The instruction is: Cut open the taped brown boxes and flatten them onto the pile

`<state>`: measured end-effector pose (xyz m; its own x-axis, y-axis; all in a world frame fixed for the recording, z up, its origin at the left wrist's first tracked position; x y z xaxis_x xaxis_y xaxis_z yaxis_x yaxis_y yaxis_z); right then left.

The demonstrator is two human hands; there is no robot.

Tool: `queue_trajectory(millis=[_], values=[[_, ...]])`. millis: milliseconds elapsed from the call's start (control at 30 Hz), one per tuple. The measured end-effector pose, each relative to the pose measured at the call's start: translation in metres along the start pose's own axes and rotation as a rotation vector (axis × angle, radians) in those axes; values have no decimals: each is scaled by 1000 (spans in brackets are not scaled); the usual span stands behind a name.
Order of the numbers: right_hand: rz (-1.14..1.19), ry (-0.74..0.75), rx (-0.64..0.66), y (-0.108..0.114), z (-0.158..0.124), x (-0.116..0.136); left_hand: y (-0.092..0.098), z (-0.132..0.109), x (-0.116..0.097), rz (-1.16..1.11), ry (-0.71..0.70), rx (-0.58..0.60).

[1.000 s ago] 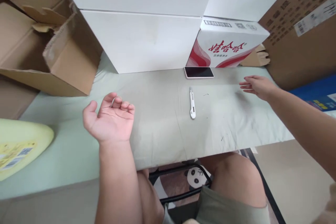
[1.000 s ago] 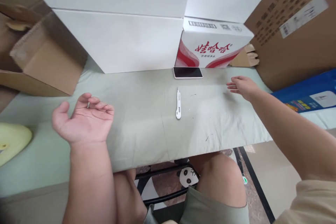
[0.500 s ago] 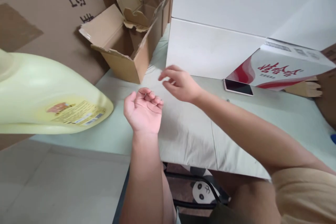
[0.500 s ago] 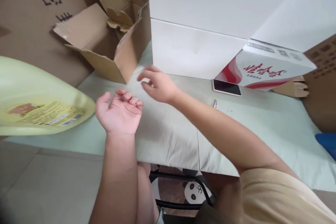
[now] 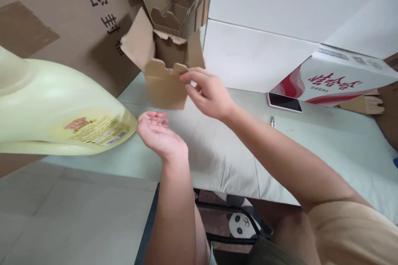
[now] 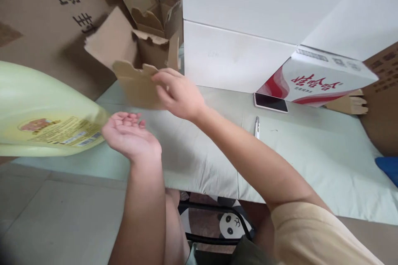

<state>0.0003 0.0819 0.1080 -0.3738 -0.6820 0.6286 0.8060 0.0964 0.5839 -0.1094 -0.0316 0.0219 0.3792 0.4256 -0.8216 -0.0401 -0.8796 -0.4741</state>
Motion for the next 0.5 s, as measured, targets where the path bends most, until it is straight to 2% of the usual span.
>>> queue_trajectory(millis=[67, 133, 200, 267, 333, 400, 433, 500], values=[[63, -17, -83, 40, -36, -6, 5, 1, -7, 23, -135, -91], [91, -47, -195, 83, -78, -12, 4, -1, -11, 22, -225, -82], [124, -88, -373, 127, -122, -18, -5, -6, -7, 30, -226, 70], [77, -88, -530, 160, -164, -24, -20, -19, 5, 78, -146, 327], [-26, -159, -622, 177, -199, -37, -32, -39, 18, 150, -53, 588], [-125, -224, -717, 182, -223, -51, -40, -59, 27, 189, -19, 777], [-120, -260, -759, 182, -231, -58, -43, -68, 29, 188, -32, 838], [34, -359, -789, 175, -239, -73, -46, -80, 30, 175, -103, 902]])
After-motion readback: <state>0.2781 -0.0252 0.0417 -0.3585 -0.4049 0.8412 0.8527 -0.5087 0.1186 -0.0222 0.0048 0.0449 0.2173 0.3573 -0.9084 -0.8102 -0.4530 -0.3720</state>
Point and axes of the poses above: each hand's wrist, its own z-axis towards the middle knuckle, its own y-axis out of the back of the hand, x = y × z, the point moved 6 cm from there along z, towards the middle knuckle, and after that the axes turned 12 degrees about -x, right-handed, at the moved point
